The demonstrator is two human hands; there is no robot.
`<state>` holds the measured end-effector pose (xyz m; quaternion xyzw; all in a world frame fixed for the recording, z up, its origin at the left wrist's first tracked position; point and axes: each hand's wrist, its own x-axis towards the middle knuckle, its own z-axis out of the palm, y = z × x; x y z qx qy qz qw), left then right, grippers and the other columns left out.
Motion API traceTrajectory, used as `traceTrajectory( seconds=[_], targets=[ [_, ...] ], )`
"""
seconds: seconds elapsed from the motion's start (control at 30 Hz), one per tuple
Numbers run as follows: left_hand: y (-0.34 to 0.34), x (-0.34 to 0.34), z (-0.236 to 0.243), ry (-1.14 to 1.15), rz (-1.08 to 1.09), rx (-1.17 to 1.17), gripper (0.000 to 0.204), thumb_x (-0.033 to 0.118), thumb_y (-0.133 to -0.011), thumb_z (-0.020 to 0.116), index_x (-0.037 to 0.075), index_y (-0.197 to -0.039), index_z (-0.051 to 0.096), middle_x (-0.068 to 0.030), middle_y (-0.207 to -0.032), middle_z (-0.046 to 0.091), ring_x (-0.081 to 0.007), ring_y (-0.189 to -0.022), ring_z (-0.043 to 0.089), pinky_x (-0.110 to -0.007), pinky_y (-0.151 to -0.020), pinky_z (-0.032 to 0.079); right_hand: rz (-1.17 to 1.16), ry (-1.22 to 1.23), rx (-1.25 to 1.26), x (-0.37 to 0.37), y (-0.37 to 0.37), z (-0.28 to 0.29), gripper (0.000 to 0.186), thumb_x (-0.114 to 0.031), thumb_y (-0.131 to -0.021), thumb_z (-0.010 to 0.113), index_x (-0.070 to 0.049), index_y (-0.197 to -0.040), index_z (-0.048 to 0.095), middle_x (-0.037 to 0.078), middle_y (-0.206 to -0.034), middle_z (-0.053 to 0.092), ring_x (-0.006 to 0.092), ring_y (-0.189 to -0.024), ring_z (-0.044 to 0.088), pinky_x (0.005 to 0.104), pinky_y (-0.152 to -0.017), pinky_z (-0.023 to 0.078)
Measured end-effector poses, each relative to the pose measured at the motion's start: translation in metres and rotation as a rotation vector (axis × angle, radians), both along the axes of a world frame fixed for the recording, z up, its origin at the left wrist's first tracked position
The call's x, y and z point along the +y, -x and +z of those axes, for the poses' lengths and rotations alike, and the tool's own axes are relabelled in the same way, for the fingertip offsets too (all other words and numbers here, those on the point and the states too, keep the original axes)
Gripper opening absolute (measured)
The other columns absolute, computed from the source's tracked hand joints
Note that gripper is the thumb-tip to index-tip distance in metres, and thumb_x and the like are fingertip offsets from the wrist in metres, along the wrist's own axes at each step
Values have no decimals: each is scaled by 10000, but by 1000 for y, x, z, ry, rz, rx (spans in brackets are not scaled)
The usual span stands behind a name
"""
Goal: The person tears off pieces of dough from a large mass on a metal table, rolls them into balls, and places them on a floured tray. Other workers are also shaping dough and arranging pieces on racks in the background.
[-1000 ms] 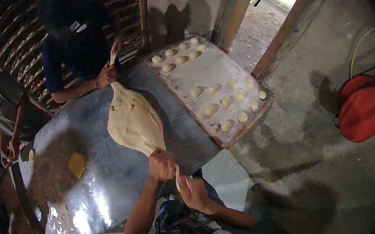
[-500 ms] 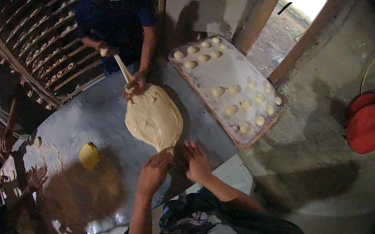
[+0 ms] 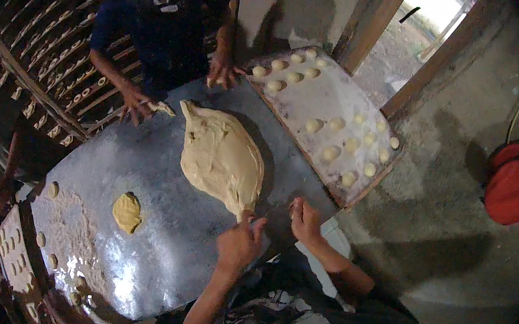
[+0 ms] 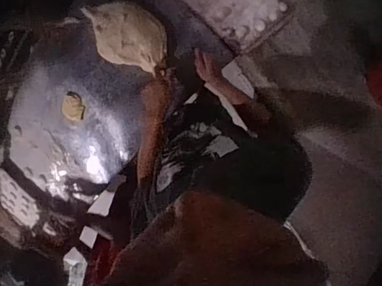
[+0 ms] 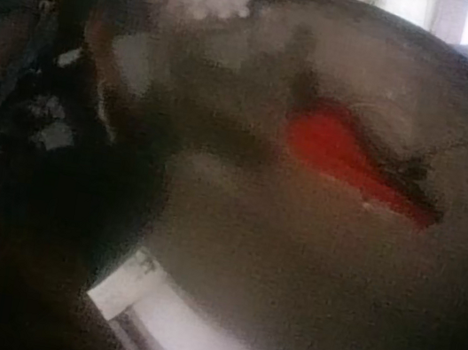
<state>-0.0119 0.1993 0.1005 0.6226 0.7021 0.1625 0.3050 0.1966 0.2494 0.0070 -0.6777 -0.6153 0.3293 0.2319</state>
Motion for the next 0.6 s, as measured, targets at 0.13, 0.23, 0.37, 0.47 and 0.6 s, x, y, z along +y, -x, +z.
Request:
traceTrajectory(
  seconds=[0.13,0.23,0.37,0.47,0.6],
  targets=[
    [-38,24,-24,-291,84,-462,383,293,-1083,472,-3,-902,634,-305,-832,660,-520,-797,650,-551,-591,486,-88,-151,425,2,66,59,465,-406,-1072,497,-15,-877,654,125,-701,679,351,-636,663,459,-612,508],
    [-18,37,-25,-474,-2,-346,429,315,-1100,426,-22,-920,624,-292,-793,657,-527,-735,637,-558,-576,482,13,98,434,-25,55,59,452,-414,-1037,560,-22,-823,629,154,-734,704,334,-666,688,445,-632,515],
    [40,85,-52,-429,334,-178,265,252,-1032,547,23,-950,651,-198,-801,685,-423,-772,674,-515,-631,529,418,-84,-342,-58,21,62,312,-332,-961,651,-25,-908,631,231,-1163,678,350,-1130,645,479,-897,517],
    [38,93,-68,-725,126,249,167,243,-960,627,84,-981,673,-121,-856,703,-342,-855,680,-478,-705,543,259,-513,-641,-10,20,11,316,-280,-914,688,-20,-1087,646,259,-1440,520,419,-1381,462,580,-1078,403],
    [13,91,-106,-759,58,191,143,249,-904,688,151,-1008,692,-79,-897,709,-315,-897,668,-461,-769,530,360,-465,-361,-11,29,-31,471,-265,-922,666,-27,-1322,599,269,-1547,409,490,-1444,355,655,-1152,294]
  ],
)
